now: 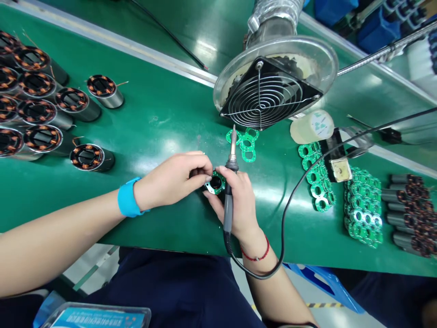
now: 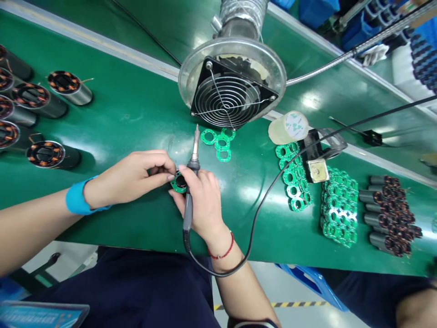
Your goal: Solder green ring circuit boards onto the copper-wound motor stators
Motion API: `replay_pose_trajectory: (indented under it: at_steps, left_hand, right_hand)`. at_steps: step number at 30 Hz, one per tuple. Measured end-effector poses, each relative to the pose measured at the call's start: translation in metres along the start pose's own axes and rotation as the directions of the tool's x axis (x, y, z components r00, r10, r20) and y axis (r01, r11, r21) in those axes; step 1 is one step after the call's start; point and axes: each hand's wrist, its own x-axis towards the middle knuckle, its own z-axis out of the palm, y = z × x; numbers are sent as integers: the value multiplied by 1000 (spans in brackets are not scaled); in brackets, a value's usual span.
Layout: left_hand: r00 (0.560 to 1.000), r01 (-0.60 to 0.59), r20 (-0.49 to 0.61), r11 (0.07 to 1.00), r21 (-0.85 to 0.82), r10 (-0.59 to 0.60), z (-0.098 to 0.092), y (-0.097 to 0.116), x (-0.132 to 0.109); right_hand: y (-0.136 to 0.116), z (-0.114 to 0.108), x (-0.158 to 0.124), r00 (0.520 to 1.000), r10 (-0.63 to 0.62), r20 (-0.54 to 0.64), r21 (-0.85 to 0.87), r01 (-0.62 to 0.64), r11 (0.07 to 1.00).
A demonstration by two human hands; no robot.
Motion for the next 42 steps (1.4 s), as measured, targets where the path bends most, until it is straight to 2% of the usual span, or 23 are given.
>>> replay_pose_trajectory:
  at_steps: [3,6,9,12,17,19,27,35,38,40,42]
  left_hand:
    - [997,75,9,988,-138,-74,4,-1,1]
    - [996,90,9,982,-165,-90,5,-2,2]
    - [997,73,-11,988,-136,-75,4,-1,1]
    - [998,33,-46,997,-76,-37,2,1,1]
    - [996,-34,-76,997,68,39,-1,0,0]
    - [995,-55,-73,992,114,63,-1,-1,0]
    - [992,-71,-88,985,160,86,1,-4,0]
    - [978,-138,-117,960,245,170,4,-3,0]
    - [979,-140,-109,957,253,172,4,-3,-1]
    - [982,-127,-107,958,256,159,4,-3,-1]
    - [986,-102,-102,963,251,131,3,-3,0]
  right_hand:
    - [-5,-2,-2,995,-87,-42,7,87,996]
    - [-10,-5,-2,984,-155,-91,-51,151,987]
    - [-12,-8,-2,986,-119,-114,-57,114,992]
    - [-11,-9,-3,986,-90,-140,52,98,994]
    - [-7,-8,-13,944,23,-329,210,49,977]
    - [-5,-8,-17,928,54,-368,241,39,970]
    - [-5,-11,-19,910,31,-413,264,87,961]
    - [-3,-10,-21,907,35,-420,294,99,951]
    - [-2,-7,-19,922,159,-352,318,-42,947]
    - [-1,-5,-16,959,209,-194,334,-135,933]
    - [2,-3,-13,983,184,-4,372,-169,913]
